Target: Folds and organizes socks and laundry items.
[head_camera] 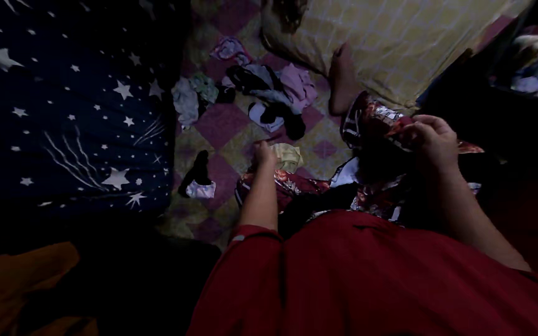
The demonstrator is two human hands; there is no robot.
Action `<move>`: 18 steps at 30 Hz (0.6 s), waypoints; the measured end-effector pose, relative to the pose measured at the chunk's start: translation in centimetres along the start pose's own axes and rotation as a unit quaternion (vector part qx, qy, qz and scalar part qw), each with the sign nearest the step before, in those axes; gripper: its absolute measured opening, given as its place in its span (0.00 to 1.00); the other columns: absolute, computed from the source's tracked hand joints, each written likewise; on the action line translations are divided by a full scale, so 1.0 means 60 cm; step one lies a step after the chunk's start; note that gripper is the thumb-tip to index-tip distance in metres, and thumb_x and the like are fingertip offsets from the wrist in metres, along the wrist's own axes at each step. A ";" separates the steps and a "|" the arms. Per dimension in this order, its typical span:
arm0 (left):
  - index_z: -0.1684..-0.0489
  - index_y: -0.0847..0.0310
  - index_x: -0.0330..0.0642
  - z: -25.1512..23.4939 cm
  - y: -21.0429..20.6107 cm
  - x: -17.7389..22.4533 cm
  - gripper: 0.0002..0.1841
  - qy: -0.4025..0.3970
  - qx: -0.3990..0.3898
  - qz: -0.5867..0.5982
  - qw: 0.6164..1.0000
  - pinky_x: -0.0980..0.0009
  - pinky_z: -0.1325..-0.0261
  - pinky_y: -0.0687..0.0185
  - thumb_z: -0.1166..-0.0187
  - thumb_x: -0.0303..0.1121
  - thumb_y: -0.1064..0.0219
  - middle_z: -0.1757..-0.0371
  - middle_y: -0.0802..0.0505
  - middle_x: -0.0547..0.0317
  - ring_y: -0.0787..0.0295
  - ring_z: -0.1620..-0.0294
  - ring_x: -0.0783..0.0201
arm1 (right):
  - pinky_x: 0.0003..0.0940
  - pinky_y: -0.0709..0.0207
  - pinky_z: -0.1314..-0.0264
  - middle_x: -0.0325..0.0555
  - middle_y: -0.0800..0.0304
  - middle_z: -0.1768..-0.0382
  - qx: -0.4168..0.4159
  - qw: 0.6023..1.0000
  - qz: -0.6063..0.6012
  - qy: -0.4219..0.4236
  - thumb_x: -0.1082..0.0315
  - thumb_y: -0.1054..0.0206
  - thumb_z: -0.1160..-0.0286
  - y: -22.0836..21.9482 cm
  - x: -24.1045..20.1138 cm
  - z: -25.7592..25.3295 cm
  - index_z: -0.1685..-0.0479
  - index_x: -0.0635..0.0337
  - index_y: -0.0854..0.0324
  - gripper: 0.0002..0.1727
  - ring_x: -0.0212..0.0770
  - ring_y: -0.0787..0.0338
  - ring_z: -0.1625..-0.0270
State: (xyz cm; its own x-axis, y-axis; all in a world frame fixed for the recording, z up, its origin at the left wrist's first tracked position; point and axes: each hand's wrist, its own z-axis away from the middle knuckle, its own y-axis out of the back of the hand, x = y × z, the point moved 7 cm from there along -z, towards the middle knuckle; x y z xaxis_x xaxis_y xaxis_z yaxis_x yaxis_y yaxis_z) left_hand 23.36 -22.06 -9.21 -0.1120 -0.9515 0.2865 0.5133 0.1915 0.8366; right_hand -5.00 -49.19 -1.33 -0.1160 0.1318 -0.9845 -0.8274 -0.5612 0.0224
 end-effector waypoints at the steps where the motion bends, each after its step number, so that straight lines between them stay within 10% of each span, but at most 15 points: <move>1: 0.18 0.34 0.32 -0.016 -0.003 -0.017 0.29 0.037 -0.003 0.007 0.999 0.36 0.23 0.30 0.20 0.29 0.35 0.19 0.26 0.28 0.28 0.20 0.33 | 0.25 0.17 0.50 0.36 0.14 0.56 -0.010 1.000 0.004 0.001 0.70 0.46 0.15 -0.001 0.001 0.005 0.40 0.67 0.26 0.13 0.25 0.14 0.60; 4: 0.12 0.47 0.29 -0.059 -0.028 -0.049 0.38 0.084 -0.071 0.068 0.992 0.39 0.20 0.34 0.16 0.41 0.35 0.19 0.28 0.26 0.30 0.18 0.34 | 0.24 0.18 0.53 0.39 0.16 0.56 -0.021 0.999 0.036 -0.018 0.69 0.44 0.14 0.003 0.007 0.021 0.38 0.68 0.25 0.14 0.25 0.16 0.62; 10: 0.30 0.25 0.24 -0.049 -0.033 0.032 0.24 -0.089 -0.184 0.134 0.970 0.41 0.24 0.32 0.10 0.40 0.42 0.31 0.18 0.25 0.21 0.28 0.37 | 0.32 0.19 0.51 0.52 0.15 0.48 -0.057 0.990 0.123 -0.046 0.68 0.46 0.11 -0.032 0.013 0.035 0.31 0.71 0.27 0.18 0.33 0.16 0.57; 13: 0.36 0.23 0.27 0.021 -0.006 0.117 0.19 -0.186 -0.237 0.220 0.928 0.51 0.37 0.22 0.07 0.37 0.46 0.43 0.13 0.36 0.16 0.46 0.52 | 0.46 0.18 0.38 0.64 0.18 0.34 -0.193 0.964 0.175 -0.047 0.67 0.46 0.09 -0.116 0.001 0.045 0.22 0.70 0.34 0.23 0.49 0.11 0.42; 18: 0.41 0.23 0.34 0.112 0.034 0.172 0.17 -0.176 -0.270 0.476 0.818 0.67 0.50 0.14 0.06 0.38 0.52 0.59 0.11 0.57 0.13 0.60 0.69 | 0.45 0.18 0.37 0.63 0.17 0.37 -0.296 0.943 0.150 0.037 0.65 0.41 0.12 -0.232 -0.015 0.060 0.20 0.70 0.36 0.26 0.48 0.12 0.42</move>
State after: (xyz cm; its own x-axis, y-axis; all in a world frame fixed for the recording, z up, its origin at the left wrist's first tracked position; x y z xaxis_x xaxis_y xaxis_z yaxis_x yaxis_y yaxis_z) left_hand 17.52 -29.89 -1.39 0.3678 -0.2863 0.8848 0.8007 0.5813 -0.1448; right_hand 4.65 -38.57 -0.12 -0.2398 -0.1496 -0.9592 -0.3098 -0.9246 0.2217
